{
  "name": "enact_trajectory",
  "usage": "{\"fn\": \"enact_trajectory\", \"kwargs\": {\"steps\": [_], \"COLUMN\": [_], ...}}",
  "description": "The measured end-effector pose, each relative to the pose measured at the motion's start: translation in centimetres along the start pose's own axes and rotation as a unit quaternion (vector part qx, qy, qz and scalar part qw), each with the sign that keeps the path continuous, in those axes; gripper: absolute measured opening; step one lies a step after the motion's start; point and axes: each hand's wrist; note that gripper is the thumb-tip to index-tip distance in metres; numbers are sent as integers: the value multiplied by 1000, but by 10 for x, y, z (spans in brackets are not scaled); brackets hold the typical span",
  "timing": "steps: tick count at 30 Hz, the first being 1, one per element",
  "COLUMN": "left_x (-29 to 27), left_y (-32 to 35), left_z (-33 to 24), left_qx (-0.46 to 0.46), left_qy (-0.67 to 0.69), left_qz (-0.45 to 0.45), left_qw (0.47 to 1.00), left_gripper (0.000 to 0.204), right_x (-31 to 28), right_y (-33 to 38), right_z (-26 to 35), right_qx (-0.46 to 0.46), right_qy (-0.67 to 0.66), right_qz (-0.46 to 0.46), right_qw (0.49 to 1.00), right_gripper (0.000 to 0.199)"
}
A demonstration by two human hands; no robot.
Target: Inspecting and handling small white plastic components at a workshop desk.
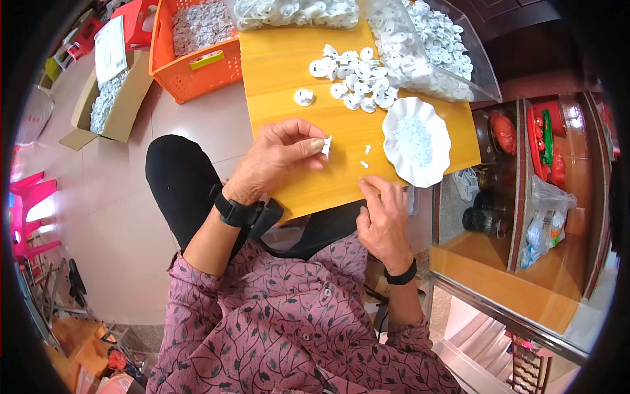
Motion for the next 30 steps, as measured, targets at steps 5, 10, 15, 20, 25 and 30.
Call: {"fn": "enact_trajectory", "kwargs": {"steps": [5, 10, 15, 20, 25, 30], "left_x": [-4, -5, -4, -6, -6, -7], "left_y": [4, 4, 6, 6, 6, 6], "left_z": [13, 21, 23, 26, 26, 29], "left_qx": [17, 27, 44, 63, 70, 78], "left_qy": [155, 212, 222, 241, 230, 216], "left_qz": [56, 87, 105, 138, 149, 144], "left_qw": [986, 973, 968, 959, 959, 963], "left_gripper": [17, 18, 20, 23, 23, 25], "right_x": [12, 17, 16, 15, 13, 6], "right_y": [3, 4, 1, -8, -21, -32], "right_z": [-6, -11, -1, 18, 35, 42], "right_qx": [-39, -67, -45, 43, 66, 45], "right_qy": [-37, -54, -85, -265, -381, -416], "right_qz": [-33, -60, -55, -83, -102, -112], "right_qw": [998, 995, 994, 960, 916, 901], "right_gripper": [32, 24, 17, 6, 9, 15]}}
Point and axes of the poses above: each hand's wrist, its own y-axis away from the middle knuckle, its own x-axis out of the palm, z = x × y, and after that the axes turned 13 degrees about z, right-handed
